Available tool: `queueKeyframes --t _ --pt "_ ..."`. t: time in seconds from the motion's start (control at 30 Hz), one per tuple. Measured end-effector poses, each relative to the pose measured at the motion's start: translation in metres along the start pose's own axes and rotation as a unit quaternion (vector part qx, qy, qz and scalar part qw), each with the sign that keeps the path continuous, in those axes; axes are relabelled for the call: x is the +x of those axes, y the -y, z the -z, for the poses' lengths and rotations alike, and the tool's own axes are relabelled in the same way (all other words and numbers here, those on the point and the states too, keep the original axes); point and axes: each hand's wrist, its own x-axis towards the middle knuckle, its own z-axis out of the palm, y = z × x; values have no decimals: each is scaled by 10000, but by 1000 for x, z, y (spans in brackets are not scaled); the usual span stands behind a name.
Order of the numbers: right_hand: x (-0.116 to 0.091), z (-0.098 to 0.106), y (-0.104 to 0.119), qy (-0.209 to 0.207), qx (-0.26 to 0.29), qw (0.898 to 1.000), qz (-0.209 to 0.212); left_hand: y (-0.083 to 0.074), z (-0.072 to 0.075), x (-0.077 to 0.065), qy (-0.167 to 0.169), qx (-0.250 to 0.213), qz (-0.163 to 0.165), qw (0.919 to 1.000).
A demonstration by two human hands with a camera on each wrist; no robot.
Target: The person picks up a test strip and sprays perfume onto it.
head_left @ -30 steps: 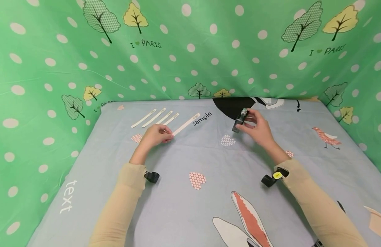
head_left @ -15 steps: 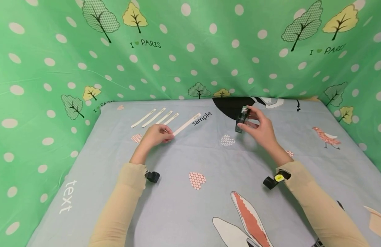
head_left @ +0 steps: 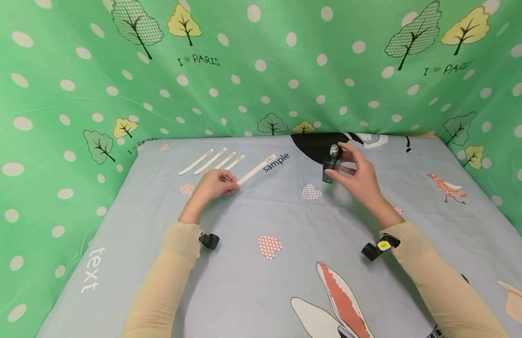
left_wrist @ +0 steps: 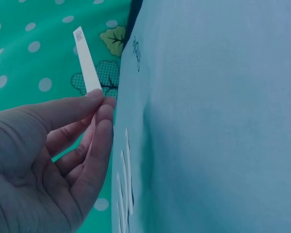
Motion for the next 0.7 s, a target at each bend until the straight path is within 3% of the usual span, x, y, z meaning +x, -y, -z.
queueKeyframes --t 0.5,0.7 --pt "-2 0 9 -70 19 9998 194 -3 1 2 -54 -78 -24 10000" --pt "-2 -1 8 -12 160 9987 479 -5 1 1 -159 -152 -73 9997"
